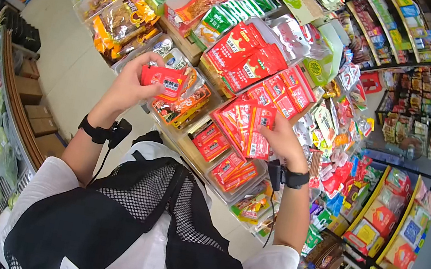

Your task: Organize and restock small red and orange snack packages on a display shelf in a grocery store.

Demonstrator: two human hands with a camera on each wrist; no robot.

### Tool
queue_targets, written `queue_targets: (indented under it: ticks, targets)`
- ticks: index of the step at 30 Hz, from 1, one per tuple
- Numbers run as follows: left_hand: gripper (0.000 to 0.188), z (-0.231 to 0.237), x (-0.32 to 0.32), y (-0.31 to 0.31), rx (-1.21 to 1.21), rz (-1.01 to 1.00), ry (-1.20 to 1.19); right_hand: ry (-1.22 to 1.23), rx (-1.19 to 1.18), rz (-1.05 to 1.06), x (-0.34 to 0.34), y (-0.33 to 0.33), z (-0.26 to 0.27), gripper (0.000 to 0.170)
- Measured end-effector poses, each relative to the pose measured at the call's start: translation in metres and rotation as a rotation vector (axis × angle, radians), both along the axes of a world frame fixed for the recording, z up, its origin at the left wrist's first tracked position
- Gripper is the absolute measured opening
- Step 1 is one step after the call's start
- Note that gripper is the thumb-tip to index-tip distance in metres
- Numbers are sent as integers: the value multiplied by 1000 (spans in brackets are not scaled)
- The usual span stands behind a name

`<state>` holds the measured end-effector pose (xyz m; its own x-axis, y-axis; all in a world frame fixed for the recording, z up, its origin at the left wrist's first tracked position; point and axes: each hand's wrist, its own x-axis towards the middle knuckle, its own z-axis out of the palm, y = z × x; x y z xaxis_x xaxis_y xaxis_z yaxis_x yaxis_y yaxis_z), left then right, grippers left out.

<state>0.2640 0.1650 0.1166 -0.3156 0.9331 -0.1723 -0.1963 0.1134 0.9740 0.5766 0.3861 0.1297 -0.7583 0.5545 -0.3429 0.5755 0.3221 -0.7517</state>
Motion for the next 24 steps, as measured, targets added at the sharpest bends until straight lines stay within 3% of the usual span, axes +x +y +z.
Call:
queue_targets:
  ticks: [2,4,6,8,14,16,17,21,24]
  targets:
    - [41,-10,-8,3,61,-28,35,-24,92,-30,-6,-6,1,40]
    - [38,-10,-7,6,111,27,-428,-189,206,24,-12,-8,4,42]
    - [37,-20,-8,10,174,-31,-556,-311,228,15,-16,-9,5,41]
    - [30,-24,-5,12,211,-90,-887,-299,303,136,-21,-15,8,40]
    - [33,-40,-2,21,186,-243,-1042,-391,313,65,-39,-33,11,44]
    - [40,-40,2,24,246,-181,-1090,-260,487,-42,-42,-38,8,40]
    - [40,-38,3,25,243,-184,-1093,-254,463,-58,-43,-38,6,37]
    - [31,-43,1,28,273,-120,-1118,-285,651,21,-49,-59,-9,36]
    - [29,-45,-3,28,227,-97,-1084,-299,624,-30,-60,-80,3,34]
